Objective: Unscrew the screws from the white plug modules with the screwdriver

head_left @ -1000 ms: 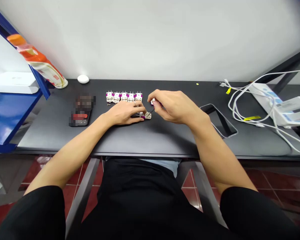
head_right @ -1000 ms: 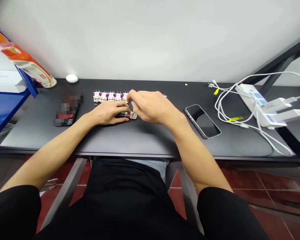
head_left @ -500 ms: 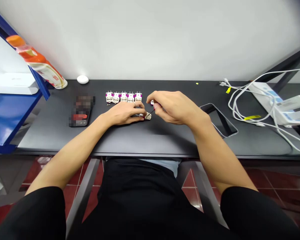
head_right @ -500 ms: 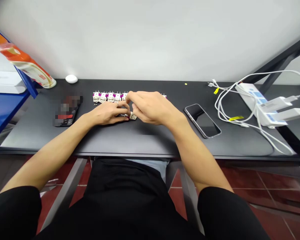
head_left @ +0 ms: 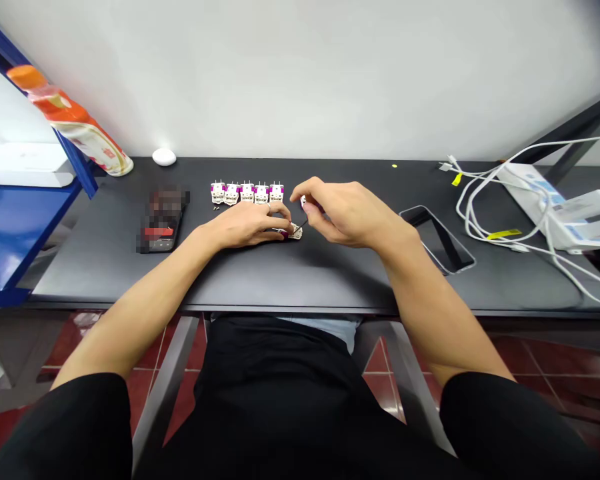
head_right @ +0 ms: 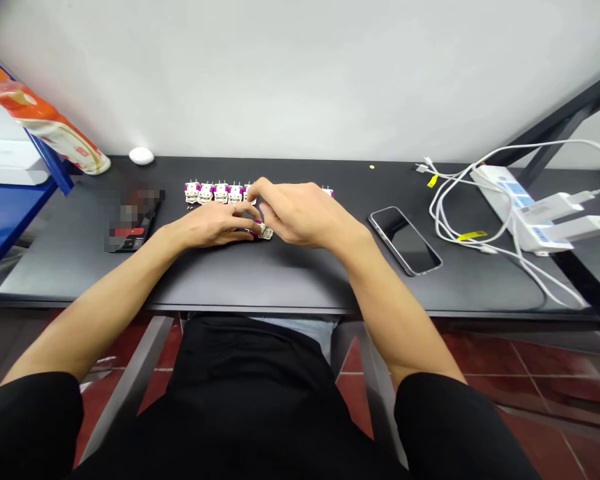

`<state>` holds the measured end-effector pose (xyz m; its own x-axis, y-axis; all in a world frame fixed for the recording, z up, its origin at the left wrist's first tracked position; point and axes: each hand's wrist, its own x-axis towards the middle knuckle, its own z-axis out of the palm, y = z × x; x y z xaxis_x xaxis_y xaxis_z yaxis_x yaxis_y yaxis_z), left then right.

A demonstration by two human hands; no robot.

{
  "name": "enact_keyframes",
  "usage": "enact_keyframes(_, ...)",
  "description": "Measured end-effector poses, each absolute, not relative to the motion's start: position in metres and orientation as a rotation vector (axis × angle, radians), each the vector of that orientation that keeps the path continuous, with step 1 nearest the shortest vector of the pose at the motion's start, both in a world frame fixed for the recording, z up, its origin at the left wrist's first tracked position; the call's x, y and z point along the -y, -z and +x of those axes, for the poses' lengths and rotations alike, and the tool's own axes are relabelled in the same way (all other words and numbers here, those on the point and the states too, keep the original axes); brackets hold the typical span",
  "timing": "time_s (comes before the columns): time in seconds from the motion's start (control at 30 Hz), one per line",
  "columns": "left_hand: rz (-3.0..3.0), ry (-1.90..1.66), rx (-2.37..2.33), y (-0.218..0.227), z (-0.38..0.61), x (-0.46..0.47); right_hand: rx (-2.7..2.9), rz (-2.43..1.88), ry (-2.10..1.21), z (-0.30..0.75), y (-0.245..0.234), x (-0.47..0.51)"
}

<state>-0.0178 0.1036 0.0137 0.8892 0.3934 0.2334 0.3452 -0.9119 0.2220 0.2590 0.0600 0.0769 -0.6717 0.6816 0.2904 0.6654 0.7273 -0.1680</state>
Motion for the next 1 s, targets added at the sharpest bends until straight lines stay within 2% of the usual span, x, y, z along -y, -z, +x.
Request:
enact_keyframes(0.2,2.932,-0.406,-0.576,-0.012,-0.017,-0.103,2.567,-0.994,-0.165,0.261,-0.077,-0.061)
enact_keyframes(0.53,2.906,-0.448,-0.586,-0.012,-0.016,-0.102,2.486,-1.004,-0.139,0.26,-0.074,-0.062)
enact_keyframes(0.77,2.88,-0.39,-0.77,-0.015,-0.016,-0.099,2.419,-1.162,-0.421,0.264,-0.073,-0.067)
enact_keyframes(1.0,2.932,-0.526,-0.941,-0.009,-0.017,-0.105,2.479,-1.162,-0.223,0.266,-0.064,-0.079)
